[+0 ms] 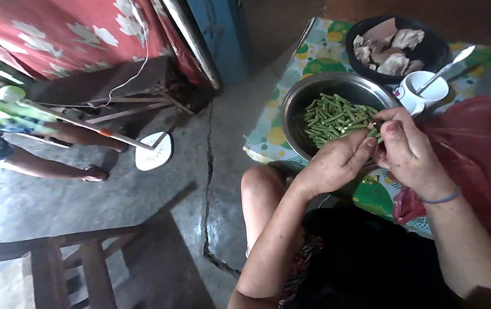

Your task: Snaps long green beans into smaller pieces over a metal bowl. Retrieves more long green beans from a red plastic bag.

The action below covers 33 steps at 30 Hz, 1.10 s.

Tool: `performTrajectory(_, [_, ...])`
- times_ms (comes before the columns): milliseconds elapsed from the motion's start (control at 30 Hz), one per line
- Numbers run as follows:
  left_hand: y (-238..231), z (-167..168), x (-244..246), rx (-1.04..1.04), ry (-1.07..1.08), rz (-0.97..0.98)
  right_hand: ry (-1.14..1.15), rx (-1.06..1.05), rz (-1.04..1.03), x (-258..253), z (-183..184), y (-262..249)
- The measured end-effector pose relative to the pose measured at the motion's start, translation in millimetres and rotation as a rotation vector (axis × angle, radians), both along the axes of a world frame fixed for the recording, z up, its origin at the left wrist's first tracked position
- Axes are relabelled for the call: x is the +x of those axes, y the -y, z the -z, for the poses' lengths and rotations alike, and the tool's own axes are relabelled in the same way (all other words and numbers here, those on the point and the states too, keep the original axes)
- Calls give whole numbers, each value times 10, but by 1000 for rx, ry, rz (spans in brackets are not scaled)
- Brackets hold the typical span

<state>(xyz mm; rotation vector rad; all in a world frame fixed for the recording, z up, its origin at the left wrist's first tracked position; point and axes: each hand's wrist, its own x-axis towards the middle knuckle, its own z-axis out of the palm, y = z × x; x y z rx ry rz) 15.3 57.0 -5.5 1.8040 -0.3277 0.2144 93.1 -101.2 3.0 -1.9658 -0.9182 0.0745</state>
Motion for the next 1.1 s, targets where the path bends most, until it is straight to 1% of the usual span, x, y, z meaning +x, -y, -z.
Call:
performTrajectory(100, [12, -24, -4, 36, 7, 22, -101, -15, 32, 79, -45, -20])
performTrajectory(200, [8, -6, 16, 72, -46, -26, -168, 4, -15, 144, -94, 23])
performTrajectory(267, [1, 15, 23, 86, -87, -48, -164, 42, -78, 118, -107, 55])
performTrajectory(333, [-6, 12, 27, 77, -94, -39, -177, 113, -88, 81, -89, 38])
performTrajectory(433, [-5, 17, 34, 42, -105, -42, -223, 178, -52, 90, -88, 25])
performTrajectory(533, [-56, 18, 12, 54, -146, -64, -225, 203, 29, 193, -131, 48])
performTrajectory(600, [-66, 31, 15, 69, -115, -83, -224, 215, 51, 254, -178, 74])
performTrajectory(700, [-41, 44, 34, 40, -130, -127, -135, 163, 74, 281, -197, 77])
performTrajectory(800, [-45, 60, 38, -41, -206, -189, 71, -9, 144, 289, -163, 97])
performTrajectory(867, [-71, 56, 34, -88, -238, -201, 121, -24, 91, 208, -134, 85])
performTrajectory(967, [-72, 39, 21, -169, -237, -145, 169, -47, -24, 13, -62, 42])
performTrajectory(1033, [-55, 35, 21, -194, -207, -108, 240, -92, -18, -50, 6, 8])
performTrajectory(1100, [-34, 43, 21, -172, -161, -122, 294, -107, 16, -70, 56, -19])
